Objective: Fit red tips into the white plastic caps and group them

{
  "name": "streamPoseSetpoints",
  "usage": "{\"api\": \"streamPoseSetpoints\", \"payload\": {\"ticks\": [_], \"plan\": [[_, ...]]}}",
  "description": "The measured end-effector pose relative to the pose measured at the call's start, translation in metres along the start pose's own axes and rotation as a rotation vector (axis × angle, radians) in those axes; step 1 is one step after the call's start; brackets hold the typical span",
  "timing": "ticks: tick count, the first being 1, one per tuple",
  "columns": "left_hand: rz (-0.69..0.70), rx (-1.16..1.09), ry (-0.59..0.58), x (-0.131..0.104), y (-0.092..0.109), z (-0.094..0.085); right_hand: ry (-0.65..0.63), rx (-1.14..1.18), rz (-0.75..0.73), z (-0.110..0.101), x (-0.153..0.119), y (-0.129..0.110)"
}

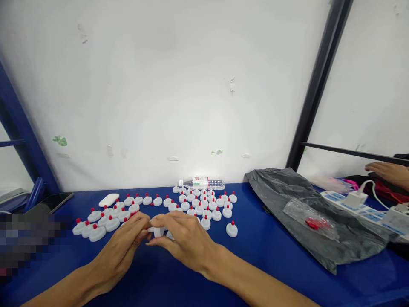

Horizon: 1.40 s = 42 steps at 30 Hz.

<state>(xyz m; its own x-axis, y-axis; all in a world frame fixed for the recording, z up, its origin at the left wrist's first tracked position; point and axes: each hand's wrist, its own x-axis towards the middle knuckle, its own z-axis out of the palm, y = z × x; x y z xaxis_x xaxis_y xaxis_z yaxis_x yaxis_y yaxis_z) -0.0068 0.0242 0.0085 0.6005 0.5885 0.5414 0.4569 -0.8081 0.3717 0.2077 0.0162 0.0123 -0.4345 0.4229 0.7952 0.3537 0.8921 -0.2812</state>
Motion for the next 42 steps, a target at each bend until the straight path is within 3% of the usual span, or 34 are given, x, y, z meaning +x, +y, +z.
{"api": "streamPoseSetpoints", "payload": {"ticks": [4,9,14,18,22,29,42], "plan": [[0.027,0.009,0.031,-0.001,0.002,0.001,0.003,-0.041,-0.04,0.003,-0.002,-0.001],[-0.016,0.152,-0.013,0.015,0.003,-0.009,-0.136,-0.219,-0.054,-0.009,0.013,0.006],[0.022,0.525,0.06,0.022,-0.015,-0.023,-0.028,-0.367,0.157,-0.052,0.025,0.038],[-0.034,0.787,-0.011,0.018,-0.034,-0.026,0.002,-0.614,0.438,-0.088,0.017,0.079],[-0.047,0.918,-0.096,0.015,-0.043,-0.024,0.011,-0.711,0.573,-0.106,0.005,0.111],[-0.025,0.966,-0.138,0.013,-0.053,-0.018,-0.024,-0.741,0.713,-0.114,-0.005,0.133],[0.056,1.095,-0.2,0.023,-0.057,0.002,-0.146,-0.725,0.791,-0.107,-0.01,0.138]]}}
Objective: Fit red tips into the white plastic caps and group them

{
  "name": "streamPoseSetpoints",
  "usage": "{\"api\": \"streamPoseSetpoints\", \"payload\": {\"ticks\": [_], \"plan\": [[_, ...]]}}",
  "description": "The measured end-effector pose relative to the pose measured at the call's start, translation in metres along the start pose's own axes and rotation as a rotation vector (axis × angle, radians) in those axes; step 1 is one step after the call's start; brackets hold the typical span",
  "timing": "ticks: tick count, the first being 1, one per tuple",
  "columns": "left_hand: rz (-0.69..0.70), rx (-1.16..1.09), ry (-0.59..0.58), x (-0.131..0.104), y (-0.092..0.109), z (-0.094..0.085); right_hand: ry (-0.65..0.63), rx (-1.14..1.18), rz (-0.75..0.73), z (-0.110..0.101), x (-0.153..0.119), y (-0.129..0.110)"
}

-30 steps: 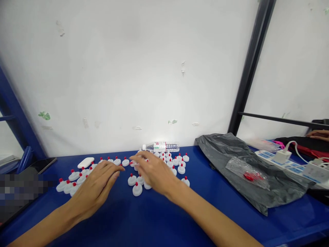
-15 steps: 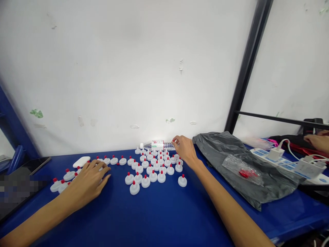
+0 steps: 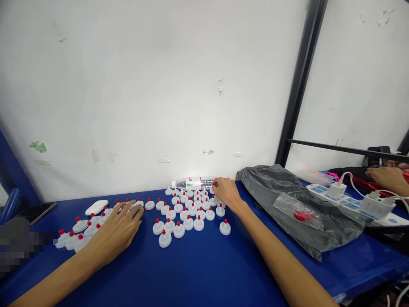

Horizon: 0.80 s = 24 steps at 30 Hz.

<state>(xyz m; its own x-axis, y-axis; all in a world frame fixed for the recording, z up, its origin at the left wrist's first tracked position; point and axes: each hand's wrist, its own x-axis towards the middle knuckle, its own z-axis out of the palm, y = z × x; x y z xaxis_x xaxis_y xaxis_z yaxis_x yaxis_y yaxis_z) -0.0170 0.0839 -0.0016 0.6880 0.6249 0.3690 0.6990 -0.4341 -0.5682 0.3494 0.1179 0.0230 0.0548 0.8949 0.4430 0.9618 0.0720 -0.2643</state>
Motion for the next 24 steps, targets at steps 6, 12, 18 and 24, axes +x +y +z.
{"api": "streamPoseSetpoints", "payload": {"ticks": [6,12,18,24], "plan": [[-0.01,-0.1,-0.027,-0.001,-0.006,0.003,-0.034,0.022,0.003,0.009,0.002,0.007],[-0.011,-0.138,-0.048,-0.002,-0.009,0.007,-0.023,0.026,-0.044,0.009,0.001,0.005],[0.016,-0.138,-0.053,-0.003,-0.01,0.007,-0.032,0.026,-0.217,0.005,-0.004,-0.007],[0.058,-0.152,-0.131,-0.003,-0.012,0.009,-0.105,0.033,-0.332,0.008,-0.005,-0.008]]}}
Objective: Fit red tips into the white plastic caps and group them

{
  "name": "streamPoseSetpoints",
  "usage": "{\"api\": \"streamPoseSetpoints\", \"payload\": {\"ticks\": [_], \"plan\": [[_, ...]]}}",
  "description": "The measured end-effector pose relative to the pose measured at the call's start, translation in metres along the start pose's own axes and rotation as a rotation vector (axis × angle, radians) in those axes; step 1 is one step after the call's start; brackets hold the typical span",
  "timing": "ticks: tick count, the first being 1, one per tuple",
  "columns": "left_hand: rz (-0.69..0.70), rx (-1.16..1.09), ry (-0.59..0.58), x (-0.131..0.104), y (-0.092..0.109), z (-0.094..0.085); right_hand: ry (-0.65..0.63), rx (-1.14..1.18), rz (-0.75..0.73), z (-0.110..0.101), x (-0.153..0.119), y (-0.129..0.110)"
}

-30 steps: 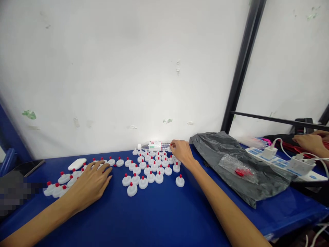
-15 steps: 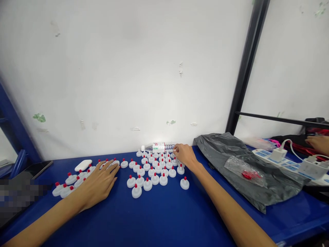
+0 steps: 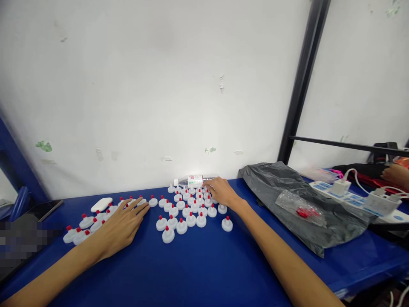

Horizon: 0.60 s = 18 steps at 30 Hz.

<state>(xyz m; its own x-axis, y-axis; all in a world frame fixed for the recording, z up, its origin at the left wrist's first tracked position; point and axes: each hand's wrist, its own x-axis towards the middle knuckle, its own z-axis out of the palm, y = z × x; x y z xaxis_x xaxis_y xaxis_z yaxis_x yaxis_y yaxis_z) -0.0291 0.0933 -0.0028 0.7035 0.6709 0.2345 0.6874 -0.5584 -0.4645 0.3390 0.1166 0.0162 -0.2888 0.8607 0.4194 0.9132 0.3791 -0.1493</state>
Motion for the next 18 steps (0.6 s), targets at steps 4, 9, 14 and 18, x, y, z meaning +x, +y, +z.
{"api": "streamPoseSetpoints", "payload": {"ticks": [4,9,14,18], "plan": [[-0.005,-0.023,0.012,0.0,-0.001,0.0,-0.023,-0.002,-0.009,0.001,0.0,0.001],[0.019,-0.043,0.066,0.001,0.001,-0.005,0.017,-0.006,-0.003,0.0,0.001,0.001],[0.082,-0.066,0.108,0.002,0.002,-0.009,0.175,0.035,-0.007,-0.009,0.002,-0.007],[0.12,-0.086,0.12,0.001,0.005,-0.013,0.295,0.092,-0.017,-0.018,-0.001,-0.023]]}}
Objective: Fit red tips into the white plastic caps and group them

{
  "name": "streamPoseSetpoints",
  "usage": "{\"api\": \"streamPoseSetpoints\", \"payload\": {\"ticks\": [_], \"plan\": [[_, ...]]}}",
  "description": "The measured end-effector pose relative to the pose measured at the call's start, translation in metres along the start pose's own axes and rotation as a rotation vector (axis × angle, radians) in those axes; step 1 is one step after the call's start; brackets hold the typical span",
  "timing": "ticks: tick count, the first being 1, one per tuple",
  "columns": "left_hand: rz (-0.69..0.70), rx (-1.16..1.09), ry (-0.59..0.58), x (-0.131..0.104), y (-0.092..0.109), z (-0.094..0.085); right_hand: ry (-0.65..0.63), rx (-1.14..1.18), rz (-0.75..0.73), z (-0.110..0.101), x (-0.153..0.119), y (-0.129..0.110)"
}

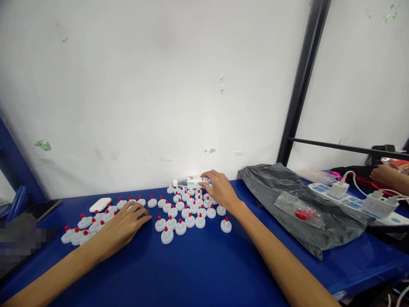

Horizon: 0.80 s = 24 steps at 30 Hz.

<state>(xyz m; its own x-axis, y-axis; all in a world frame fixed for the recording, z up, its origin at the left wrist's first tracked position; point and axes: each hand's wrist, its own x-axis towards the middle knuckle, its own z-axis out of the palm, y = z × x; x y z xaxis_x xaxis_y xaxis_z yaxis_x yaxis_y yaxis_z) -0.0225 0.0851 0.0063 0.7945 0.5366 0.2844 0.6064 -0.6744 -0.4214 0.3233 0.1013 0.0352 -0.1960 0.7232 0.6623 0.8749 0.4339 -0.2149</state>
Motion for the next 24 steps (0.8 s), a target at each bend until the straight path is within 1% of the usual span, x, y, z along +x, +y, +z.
{"api": "streamPoseSetpoints", "payload": {"ticks": [3,6,9,12,15,19,21,24], "plan": [[-0.006,0.003,0.014,-0.001,0.003,-0.003,0.042,0.044,-0.029,-0.003,-0.002,-0.017],[-0.032,-0.02,0.086,-0.002,0.004,-0.002,0.036,0.083,-0.086,-0.004,-0.005,-0.035],[-0.035,-0.101,0.201,-0.002,0.005,0.0,0.021,0.127,-0.232,-0.001,-0.009,-0.053],[-0.026,-0.232,0.356,-0.002,0.011,-0.003,-0.011,0.15,-0.37,0.005,-0.015,-0.071],[-0.034,-0.349,0.482,-0.001,0.02,-0.012,-0.056,0.168,-0.412,0.009,-0.022,-0.089],[-0.04,-0.366,0.615,-0.001,0.029,-0.022,-0.117,0.168,-0.434,0.012,-0.029,-0.105],[-0.009,-0.37,0.65,-0.002,0.032,-0.025,-0.115,0.144,-0.473,0.011,-0.031,-0.109],[0.04,-0.385,0.657,-0.003,0.034,-0.026,-0.093,0.098,-0.556,0.009,-0.032,-0.113]]}}
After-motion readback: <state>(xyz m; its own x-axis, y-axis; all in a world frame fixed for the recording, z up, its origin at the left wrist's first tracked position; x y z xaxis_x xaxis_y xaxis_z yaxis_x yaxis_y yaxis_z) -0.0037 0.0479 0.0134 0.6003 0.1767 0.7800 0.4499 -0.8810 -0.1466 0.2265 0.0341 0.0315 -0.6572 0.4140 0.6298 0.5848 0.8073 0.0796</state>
